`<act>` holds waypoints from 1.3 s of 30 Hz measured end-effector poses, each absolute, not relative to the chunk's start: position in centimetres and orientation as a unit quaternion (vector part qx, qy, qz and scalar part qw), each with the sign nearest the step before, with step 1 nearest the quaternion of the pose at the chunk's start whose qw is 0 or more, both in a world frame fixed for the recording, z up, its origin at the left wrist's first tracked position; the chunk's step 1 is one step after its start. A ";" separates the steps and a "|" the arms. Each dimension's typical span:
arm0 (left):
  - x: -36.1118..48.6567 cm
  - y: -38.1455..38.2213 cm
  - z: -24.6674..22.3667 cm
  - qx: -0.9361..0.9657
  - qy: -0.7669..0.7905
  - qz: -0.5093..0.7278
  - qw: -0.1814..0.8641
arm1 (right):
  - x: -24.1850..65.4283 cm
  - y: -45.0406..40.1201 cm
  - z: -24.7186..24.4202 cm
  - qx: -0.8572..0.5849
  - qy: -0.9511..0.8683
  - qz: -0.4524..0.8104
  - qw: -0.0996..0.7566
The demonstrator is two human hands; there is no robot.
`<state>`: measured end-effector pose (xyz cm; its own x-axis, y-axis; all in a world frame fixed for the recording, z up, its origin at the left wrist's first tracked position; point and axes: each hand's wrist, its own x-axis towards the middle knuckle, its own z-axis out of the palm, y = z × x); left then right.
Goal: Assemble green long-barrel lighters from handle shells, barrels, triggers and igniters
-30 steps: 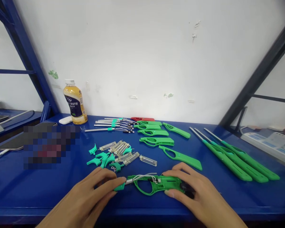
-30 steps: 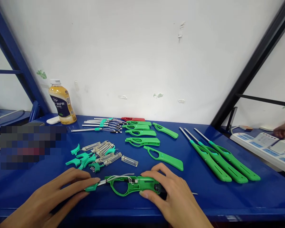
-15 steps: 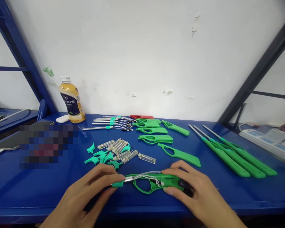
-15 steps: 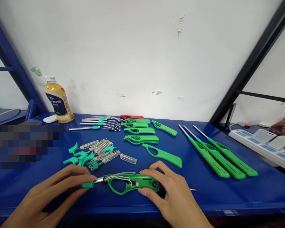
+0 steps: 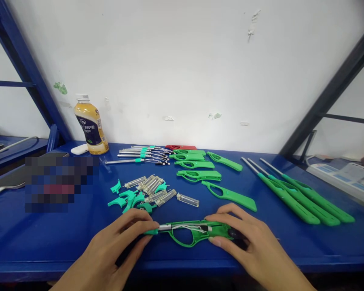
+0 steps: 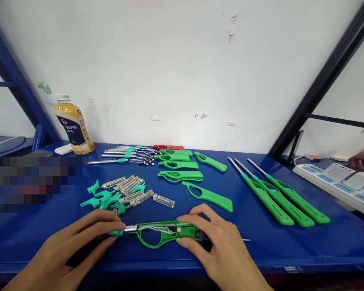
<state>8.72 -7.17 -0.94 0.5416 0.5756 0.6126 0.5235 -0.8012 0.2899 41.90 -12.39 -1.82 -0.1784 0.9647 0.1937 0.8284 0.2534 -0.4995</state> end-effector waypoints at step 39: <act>6.8 -7.1 -3.8 0.891 0.357 0.280 0.011 | 40.5 -12.2 -0.9 -0.521 -0.789 0.092 0.312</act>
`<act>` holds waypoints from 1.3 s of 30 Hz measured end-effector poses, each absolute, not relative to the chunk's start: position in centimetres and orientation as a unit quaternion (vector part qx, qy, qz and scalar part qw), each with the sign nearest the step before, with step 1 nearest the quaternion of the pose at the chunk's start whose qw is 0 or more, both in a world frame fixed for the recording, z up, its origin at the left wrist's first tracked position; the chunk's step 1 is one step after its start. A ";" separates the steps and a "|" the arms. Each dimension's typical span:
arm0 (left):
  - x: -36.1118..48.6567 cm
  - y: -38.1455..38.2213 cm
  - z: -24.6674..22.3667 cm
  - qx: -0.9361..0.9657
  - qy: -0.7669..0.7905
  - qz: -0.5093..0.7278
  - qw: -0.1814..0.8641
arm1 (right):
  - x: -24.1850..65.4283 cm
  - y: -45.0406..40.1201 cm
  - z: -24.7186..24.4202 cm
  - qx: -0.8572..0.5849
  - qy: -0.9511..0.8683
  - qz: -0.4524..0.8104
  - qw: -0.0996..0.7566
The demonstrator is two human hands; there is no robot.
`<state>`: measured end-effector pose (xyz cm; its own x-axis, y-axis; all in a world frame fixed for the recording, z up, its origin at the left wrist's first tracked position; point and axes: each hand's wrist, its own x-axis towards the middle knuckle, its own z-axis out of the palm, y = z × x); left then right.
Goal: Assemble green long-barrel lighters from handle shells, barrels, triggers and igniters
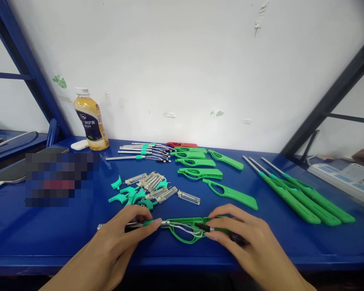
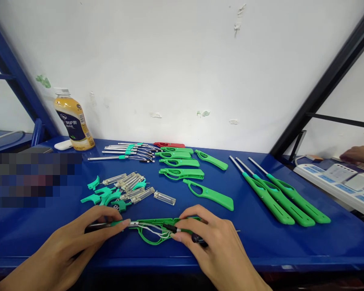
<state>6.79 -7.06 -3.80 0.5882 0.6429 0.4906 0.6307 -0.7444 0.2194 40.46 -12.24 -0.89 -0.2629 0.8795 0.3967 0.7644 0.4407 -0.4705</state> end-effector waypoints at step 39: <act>7.2 -7.5 -3.0 0.883 0.382 0.268 0.059 | 40.2 -12.0 -1.4 -0.445 -0.810 0.026 0.382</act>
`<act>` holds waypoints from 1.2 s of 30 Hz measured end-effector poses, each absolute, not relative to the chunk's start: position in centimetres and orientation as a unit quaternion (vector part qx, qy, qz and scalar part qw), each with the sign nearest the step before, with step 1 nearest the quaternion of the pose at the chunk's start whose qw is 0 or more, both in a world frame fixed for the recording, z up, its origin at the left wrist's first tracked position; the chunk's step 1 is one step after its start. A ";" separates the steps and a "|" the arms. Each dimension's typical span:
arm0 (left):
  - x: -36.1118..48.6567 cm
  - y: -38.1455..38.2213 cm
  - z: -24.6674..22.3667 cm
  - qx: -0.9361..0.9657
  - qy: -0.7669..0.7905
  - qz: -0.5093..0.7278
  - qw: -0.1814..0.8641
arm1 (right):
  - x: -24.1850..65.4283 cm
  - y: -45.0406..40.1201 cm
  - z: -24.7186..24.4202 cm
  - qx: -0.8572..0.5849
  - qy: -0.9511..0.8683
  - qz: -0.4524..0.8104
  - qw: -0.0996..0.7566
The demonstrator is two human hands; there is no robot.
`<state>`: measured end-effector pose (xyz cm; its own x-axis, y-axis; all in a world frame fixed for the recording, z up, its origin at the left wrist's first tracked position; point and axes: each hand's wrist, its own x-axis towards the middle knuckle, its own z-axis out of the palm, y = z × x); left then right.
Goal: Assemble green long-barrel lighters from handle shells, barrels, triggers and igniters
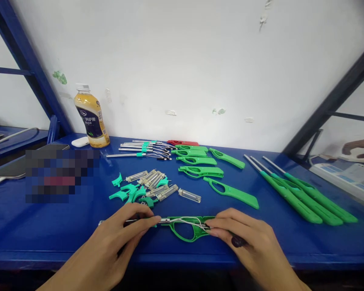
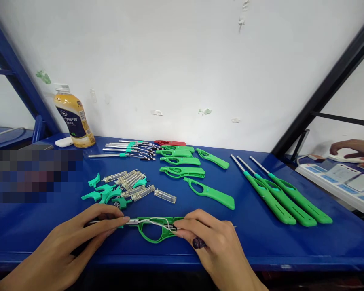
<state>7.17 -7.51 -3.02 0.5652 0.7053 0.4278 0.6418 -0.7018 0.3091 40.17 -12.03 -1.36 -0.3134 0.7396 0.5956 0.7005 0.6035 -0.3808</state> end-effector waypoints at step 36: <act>7.0 -1.4 -1.1 0.882 0.356 0.308 -0.037 | 40.3 -12.3 -1.8 -0.441 -0.816 0.091 0.362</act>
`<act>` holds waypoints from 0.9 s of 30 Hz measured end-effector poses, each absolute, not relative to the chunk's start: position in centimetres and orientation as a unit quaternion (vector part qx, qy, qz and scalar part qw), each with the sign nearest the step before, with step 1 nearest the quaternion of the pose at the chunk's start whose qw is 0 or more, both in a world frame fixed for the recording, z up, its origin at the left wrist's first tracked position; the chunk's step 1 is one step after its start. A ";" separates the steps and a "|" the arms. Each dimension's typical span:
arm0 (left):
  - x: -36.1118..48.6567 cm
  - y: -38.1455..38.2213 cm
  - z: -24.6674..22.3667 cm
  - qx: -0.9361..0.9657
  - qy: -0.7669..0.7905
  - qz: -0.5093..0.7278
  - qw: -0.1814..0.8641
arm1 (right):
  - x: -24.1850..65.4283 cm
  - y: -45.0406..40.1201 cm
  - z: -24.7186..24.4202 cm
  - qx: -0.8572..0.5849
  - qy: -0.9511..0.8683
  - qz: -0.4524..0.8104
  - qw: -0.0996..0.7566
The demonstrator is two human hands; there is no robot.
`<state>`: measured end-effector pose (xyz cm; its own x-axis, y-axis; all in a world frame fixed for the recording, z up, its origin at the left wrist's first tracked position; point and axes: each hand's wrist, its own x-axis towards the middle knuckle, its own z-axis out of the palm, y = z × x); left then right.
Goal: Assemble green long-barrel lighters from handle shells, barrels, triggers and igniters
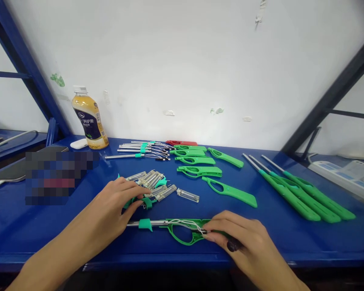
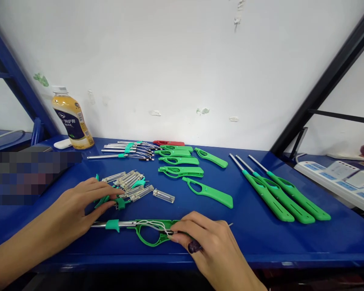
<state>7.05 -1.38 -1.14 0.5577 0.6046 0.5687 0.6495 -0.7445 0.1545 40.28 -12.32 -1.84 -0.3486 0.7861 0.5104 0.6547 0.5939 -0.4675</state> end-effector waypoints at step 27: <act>13.5 -7.8 -1.3 -0.905 -0.273 -0.322 0.044 | 40.0 -12.5 -2.0 -0.481 -0.786 0.118 0.370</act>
<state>13.48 -7.76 -1.30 0.6424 0.4668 0.6078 0.5234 -0.8465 0.0969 40.03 -12.50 -2.04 -0.2633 0.8438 0.4675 0.6691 0.5089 -0.5416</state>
